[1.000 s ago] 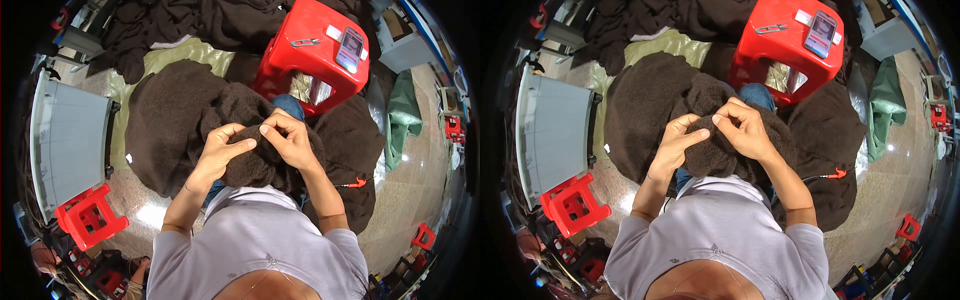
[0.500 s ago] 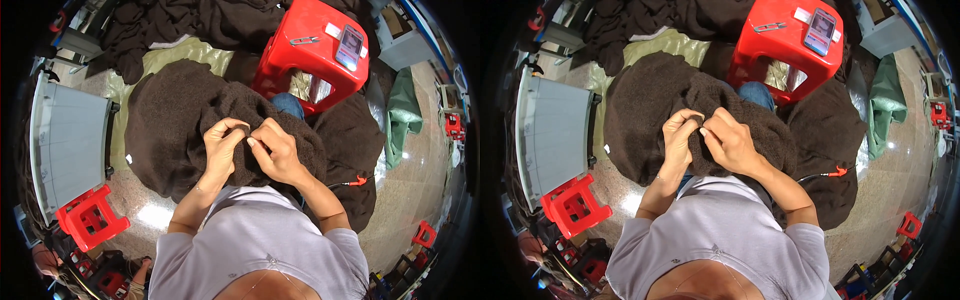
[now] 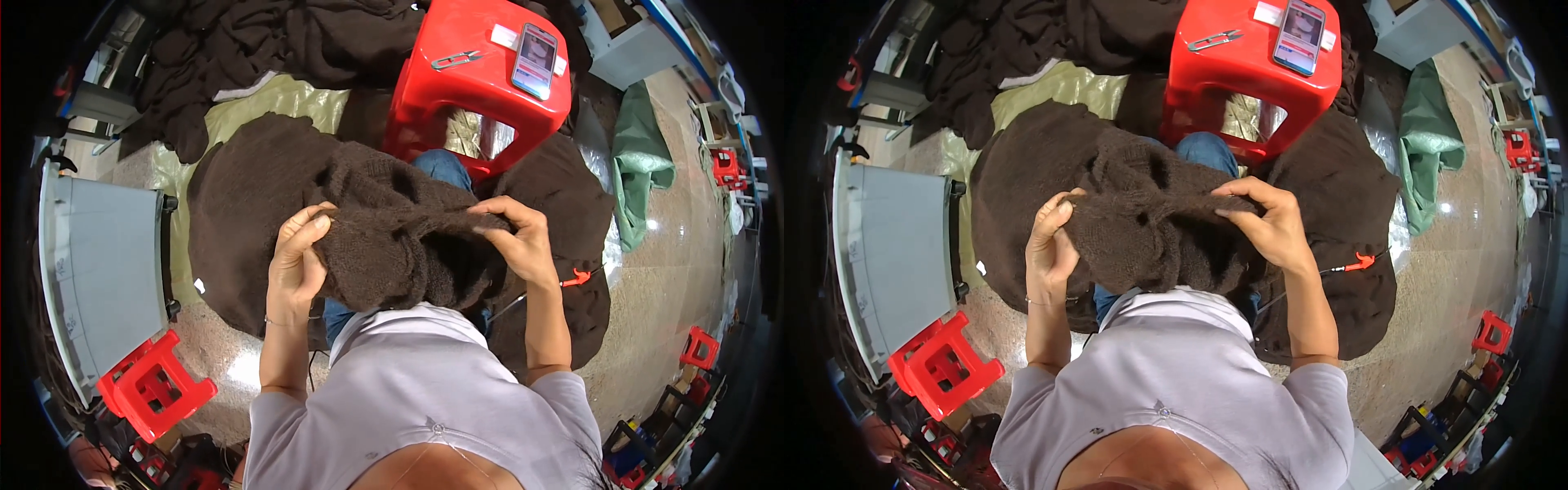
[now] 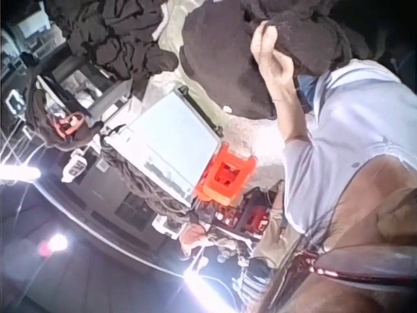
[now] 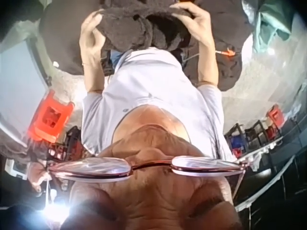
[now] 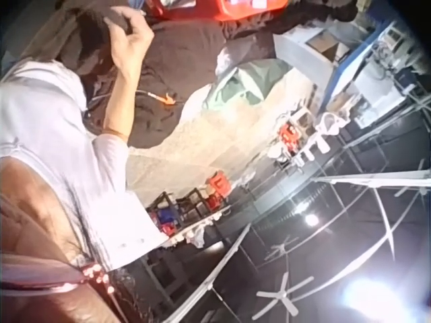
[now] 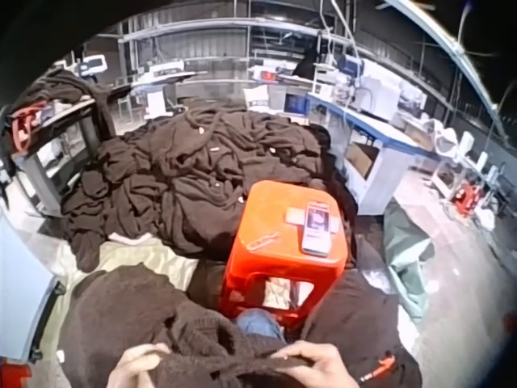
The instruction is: Trimming loose threads from brown fleece garments using a small pair of snips.
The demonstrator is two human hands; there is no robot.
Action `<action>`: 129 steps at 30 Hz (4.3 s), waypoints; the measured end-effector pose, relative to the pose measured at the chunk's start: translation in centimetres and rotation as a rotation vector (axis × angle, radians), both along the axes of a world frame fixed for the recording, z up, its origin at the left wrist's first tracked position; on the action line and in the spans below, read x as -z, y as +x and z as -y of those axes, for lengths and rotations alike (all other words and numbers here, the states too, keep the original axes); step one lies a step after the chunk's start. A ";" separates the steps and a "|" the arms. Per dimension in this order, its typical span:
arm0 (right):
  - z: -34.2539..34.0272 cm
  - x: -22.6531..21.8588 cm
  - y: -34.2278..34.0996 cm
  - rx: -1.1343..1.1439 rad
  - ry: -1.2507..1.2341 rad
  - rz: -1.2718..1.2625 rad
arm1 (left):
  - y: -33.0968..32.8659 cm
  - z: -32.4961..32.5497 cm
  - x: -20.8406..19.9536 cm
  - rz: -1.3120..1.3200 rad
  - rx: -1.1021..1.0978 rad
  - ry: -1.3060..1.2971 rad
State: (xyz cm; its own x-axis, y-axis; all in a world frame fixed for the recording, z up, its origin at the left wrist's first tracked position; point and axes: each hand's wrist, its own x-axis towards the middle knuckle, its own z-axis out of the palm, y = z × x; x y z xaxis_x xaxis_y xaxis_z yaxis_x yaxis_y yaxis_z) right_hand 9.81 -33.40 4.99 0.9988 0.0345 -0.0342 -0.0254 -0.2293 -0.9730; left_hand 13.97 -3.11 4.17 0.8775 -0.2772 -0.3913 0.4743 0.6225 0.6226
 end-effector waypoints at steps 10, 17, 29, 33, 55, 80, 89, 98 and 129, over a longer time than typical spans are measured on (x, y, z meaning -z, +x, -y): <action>-3.1 -2.4 -0.7 0.168 -0.265 0.520 | -1.2 4.0 -1.0 0.149 -0.035 0.197; -8.1 -1.2 0.2 -0.031 -0.301 0.879 | -2.4 5.6 -1.9 0.298 0.015 0.274; -6.8 -3.6 1.8 -0.253 -0.096 0.254 | -2.2 4.2 -0.4 0.536 0.006 0.486; -6.2 -3.4 2.7 -0.450 -0.035 0.169 | -1.8 3.4 -0.7 0.749 0.158 0.575; -9.7 1.7 0.2 0.057 -0.454 0.816 | -3.5 6.1 0.5 0.807 -0.133 0.849; -8.0 -0.9 4.1 -0.335 0.033 0.152 | -1.8 2.4 -0.3 0.082 0.217 0.208; -9.2 -0.1 2.9 -0.224 0.027 0.261 | -2.0 3.9 1.2 0.145 0.012 0.314; -9.8 -1.1 2.6 -0.194 0.013 0.372 | -1.4 6.6 -0.8 0.367 -0.335 0.384; 0.6 -2.4 -2.4 0.468 0.111 0.161 | -1.9 4.3 -0.9 0.182 0.031 0.190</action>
State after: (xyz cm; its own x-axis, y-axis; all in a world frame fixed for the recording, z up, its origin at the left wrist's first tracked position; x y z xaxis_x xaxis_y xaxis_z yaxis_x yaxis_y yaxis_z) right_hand 7.41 -34.02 7.37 0.9003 -0.4236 0.1000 0.0518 -0.1240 -0.9909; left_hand 12.02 -7.38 5.08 0.9304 -0.2419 -0.2755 0.3610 0.4732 0.8036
